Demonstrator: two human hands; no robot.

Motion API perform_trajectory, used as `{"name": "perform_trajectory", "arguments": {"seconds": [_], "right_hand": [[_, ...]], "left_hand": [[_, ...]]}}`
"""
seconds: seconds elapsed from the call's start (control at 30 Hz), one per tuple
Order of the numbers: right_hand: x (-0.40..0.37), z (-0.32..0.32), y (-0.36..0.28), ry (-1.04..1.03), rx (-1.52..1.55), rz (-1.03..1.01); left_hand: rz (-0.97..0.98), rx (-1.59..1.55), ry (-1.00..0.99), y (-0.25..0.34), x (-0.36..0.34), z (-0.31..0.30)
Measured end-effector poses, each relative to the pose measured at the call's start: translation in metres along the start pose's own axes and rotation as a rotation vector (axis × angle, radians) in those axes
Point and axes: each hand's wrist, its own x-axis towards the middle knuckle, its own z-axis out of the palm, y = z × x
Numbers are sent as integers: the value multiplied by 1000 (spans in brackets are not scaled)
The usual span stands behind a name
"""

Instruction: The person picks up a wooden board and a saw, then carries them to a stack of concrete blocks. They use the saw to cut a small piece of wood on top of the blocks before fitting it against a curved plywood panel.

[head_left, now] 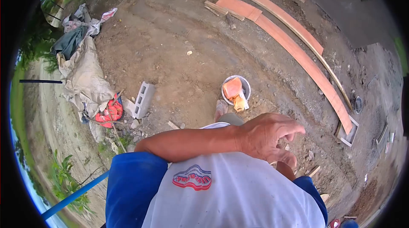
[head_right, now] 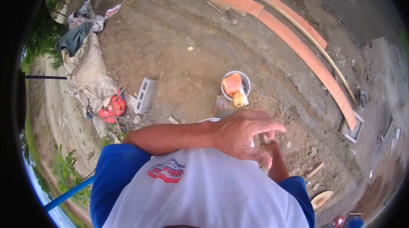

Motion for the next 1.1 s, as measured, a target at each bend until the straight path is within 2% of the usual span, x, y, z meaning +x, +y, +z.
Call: {"name": "perform_trajectory", "arguments": {"seconds": [0.07,0.13,0.17,0.2,0.27,0.33,0.4,0.47,0.53,0.6,0.67,0.73,0.8,0.87,0.93,1.0,1.03,1.1], "right_hand": [[16,-11,-13,-45,30,26],[18,-30,-56,-139,124,185],[19,-42,-76,-188,178,284],[37,-49,-80,-187,7,164],[83,-59,-90,-175,-320,-83],[114,-80,-129,-140,-255,-42],[137,-111,-189,-62,-202,-21],[107,-150,-294,57,-163,-20],[119,-174,-367,76,-269,-114],[134,-189,-444,82,-387,-255],[151,-199,-534,79,-518,-445],[172,-197,-642,20,-726,-554],[191,-185,-759,-76,-801,-590],[229,-164,-859,-32,-865,-708],[249,-151,-944,-26,-897,-783],[230,-162,-1008,-32,-813,-911],[223,-179,-1042,-18,-774,-981],[229,-209,-1098,12,-795,-1052]], "left_hand": [[-357,287,-173,-80,-29,-28],[-807,363,-187,-114,-68,-81],[-890,437,-80,-137,-100,-100],[-1021,468,46,-145,-128,-121],[-1138,526,240,-160,-186,-153],[-1225,523,310,-167,-226,-179],[-1219,558,355,-189,-261,-194],[-1144,544,384,-217,-284,-206],[-1231,324,524,-246,-303,-216],[-1295,226,491,-262,-321,-240],[-1189,282,439,-256,-330,-271],[-1195,161,442,-279,-381,-304],[-1263,278,416,-304,-373,-387],[-1304,412,405,-334,-333,-497],[-1400,498,366,-344,-306,-575],[-1353,208,538,-378,-252,-685],[-1131,456,468,-393,-215,-739],[-1078,532,402,-401,-121,-834]]}}
